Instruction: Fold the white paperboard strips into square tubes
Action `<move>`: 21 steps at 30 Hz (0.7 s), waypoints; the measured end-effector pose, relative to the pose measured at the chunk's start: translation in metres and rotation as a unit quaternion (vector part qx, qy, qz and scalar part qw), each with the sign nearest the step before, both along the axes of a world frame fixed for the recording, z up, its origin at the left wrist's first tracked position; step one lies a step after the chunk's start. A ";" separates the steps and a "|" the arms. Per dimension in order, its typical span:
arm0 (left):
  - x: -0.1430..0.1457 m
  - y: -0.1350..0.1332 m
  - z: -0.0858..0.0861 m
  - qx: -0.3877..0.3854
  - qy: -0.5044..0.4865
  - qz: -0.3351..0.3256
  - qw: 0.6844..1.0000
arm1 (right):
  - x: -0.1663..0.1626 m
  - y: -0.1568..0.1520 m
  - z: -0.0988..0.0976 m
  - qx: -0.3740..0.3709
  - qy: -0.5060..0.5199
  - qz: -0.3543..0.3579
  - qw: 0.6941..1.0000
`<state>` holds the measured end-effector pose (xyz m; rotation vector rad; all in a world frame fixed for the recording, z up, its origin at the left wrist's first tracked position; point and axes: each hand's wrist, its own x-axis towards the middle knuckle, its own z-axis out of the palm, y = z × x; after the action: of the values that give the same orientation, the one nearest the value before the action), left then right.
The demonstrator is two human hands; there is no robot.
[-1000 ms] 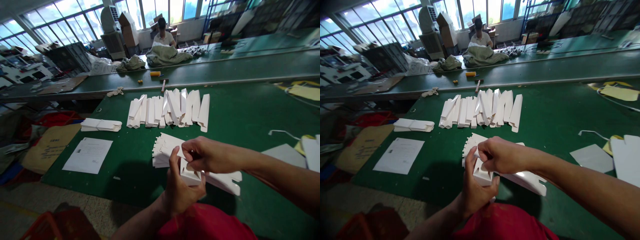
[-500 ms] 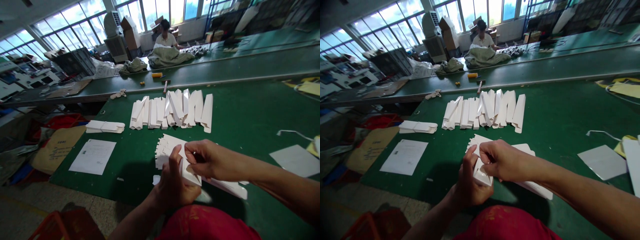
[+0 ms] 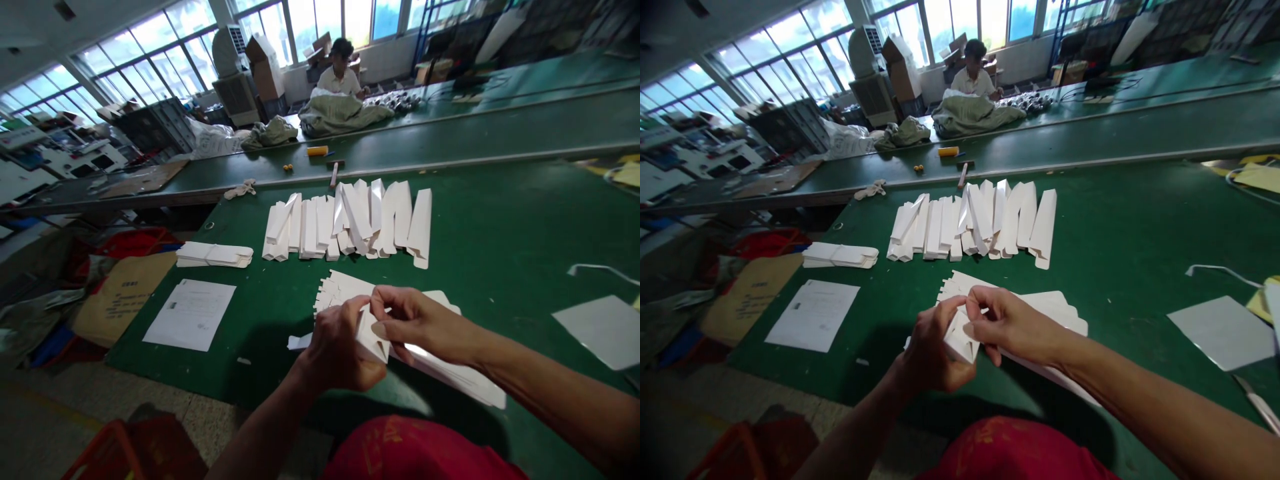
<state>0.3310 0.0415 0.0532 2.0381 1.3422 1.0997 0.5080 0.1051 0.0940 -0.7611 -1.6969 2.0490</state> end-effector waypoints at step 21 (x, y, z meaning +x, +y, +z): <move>-0.013 0.023 -0.012 0.223 0.168 0.005 0.960 | -0.004 -0.010 -0.017 0.090 0.002 -0.073 0.993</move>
<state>0.3183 0.0642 0.0414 2.6471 1.3489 1.1806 0.5041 0.0946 0.0765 -0.7939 -1.7416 1.7718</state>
